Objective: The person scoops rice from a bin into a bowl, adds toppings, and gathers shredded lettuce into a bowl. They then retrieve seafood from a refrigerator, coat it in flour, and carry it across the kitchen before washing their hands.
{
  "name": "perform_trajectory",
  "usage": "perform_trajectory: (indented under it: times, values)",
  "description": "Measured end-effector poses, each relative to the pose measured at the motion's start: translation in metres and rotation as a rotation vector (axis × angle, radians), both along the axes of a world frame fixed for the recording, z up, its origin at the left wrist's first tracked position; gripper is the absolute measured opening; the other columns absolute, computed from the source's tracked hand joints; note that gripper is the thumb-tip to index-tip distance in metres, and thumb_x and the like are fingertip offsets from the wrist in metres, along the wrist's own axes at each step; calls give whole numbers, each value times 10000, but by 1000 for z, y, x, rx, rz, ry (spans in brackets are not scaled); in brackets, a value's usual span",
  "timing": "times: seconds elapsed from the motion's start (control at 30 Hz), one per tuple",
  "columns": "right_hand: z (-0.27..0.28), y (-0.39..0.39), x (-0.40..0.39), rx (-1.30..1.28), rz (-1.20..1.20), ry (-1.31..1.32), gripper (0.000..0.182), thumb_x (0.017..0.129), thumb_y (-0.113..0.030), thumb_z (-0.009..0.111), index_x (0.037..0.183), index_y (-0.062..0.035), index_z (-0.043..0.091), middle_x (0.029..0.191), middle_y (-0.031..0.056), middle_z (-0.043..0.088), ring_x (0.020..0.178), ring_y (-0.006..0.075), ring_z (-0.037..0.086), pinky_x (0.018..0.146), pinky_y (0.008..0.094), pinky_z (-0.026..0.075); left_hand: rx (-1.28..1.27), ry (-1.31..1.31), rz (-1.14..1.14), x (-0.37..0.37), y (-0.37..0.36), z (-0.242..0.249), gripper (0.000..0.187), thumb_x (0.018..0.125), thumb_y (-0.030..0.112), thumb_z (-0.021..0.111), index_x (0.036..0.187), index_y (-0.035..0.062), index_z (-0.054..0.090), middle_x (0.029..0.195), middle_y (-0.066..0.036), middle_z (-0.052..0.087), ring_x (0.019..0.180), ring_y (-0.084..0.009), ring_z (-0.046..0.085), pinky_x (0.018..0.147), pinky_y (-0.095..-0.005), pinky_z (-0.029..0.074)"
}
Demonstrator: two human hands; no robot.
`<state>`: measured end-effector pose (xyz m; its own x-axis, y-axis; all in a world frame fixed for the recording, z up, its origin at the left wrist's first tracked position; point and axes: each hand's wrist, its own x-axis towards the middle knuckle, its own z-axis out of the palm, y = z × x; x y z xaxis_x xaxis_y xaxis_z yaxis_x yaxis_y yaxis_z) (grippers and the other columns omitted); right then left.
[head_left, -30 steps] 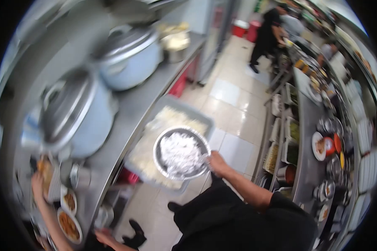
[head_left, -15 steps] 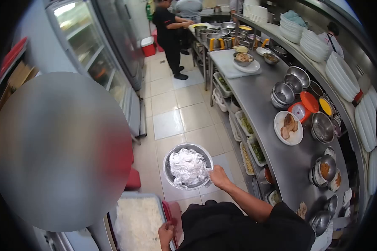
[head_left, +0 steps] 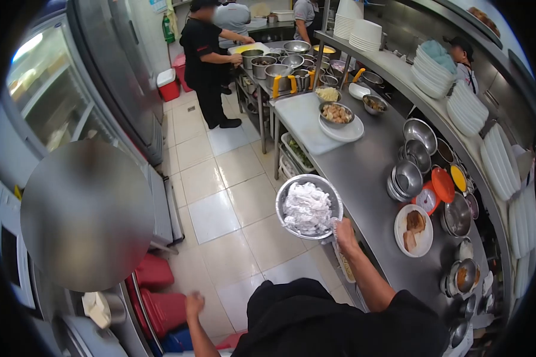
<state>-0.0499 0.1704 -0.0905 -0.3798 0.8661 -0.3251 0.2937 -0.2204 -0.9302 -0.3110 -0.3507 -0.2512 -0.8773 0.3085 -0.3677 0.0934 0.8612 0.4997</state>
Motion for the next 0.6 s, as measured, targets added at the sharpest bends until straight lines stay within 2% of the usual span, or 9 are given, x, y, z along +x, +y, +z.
perform_trajectory:
  times: [0.03, 0.07, 0.1, 0.2, 0.3, 0.37, 0.47, 0.5, 0.6]
  values:
    - [30, 7, -8, -33, -5, 39, 266, 794, -122, 443, 815, 94, 595, 687, 147, 598, 608, 220, 580, 516, 340, 442, 21, -11, 13, -39, 77, 59, 386, 703, 157, 539, 1035, -33, 583, 734, -210, 627, 609, -258, 618, 574, -353, 494]
    - [44, 12, -15, -76, -14, 75, 288, 824, -114, 390, 836, 74, 608, 709, 106, 599, 560, 159, 559, 443, 288, 437, 313, 0, 67, -75, 131, 79, 353, 715, 112, 509, 1022, -43, 587, 685, -181, 627, 543, -204, 591, 503, -320, 466]
    - [1, 40, -22, -130, -20, 133, 300, 827, -126, 371, 832, 74, 594, 688, 111, 593, 538, 160, 555, 397, 279, 415, 447, -9, 40, -103, 179, 112, 309, 763, 96, 482, 1007, -64, 584, 711, -140, 631, 568, -174, 582, 488, -295, 447]
    - [47, 82, -49, -128, -25, 5, 285, 815, -130, 380, 822, 62, 589, 702, 105, 596, 524, 159, 548, 397, 290, 416, 702, -269, 142, -176, 315, 134, 276, 834, 132, 464, 1013, -56, 558, 805, -147, 623, 657, -203, 603, 503, -300, 479]
    - [44, 132, -97, -69, -76, 83, 285, 810, -175, 390, 795, 40, 577, 705, 88, 579, 534, 125, 528, 365, 287, 359, 497, -291, 14, -239, 372, 98, 284, 833, 135, 460, 1031, -55, 536, 811, -158, 622, 667, -221, 612, 510, -319, 501]
    - [-23, 178, -143, -1, -195, 336, 305, 807, -251, 410, 798, 16, 556, 677, 71, 540, 528, 95, 492, 327, 277, 292, 422, -205, 37, -254, 358, 55, 287, 827, 154, 462, 1002, -60, 541, 811, -166, 624, 711, -231, 627, 508, -348, 521]
    - [86, 227, -205, -150, -147, 224, 309, 790, -285, 445, 828, 5, 541, 658, 53, 511, 495, 98, 458, 330, 272, 295, 358, -400, 365, -209, 309, -3, 243, 787, 139, 489, 916, -55, 556, 786, -181, 624, 706, -252, 630, 529, -359, 529]
    - [85, 251, -226, -169, -129, 214, 319, 780, -315, 460, 839, -8, 522, 634, 35, 476, 471, 103, 424, 322, 274, 276, 285, -435, 435, -188, 276, -40, 248, 786, 154, 480, 898, -50, 565, 762, -170, 622, 682, -257, 627, 573, -371, 524]
    - [77, 328, -295, 5, -69, 244, 324, 800, -299, 442, 846, 3, 549, 669, 50, 522, 509, 128, 483, 357, 272, 333, -87, -444, 181, -134, 239, -58, 293, 793, 212, 480, 941, -27, 561, 817, -152, 617, 762, -258, 599, 635, -382, 498]
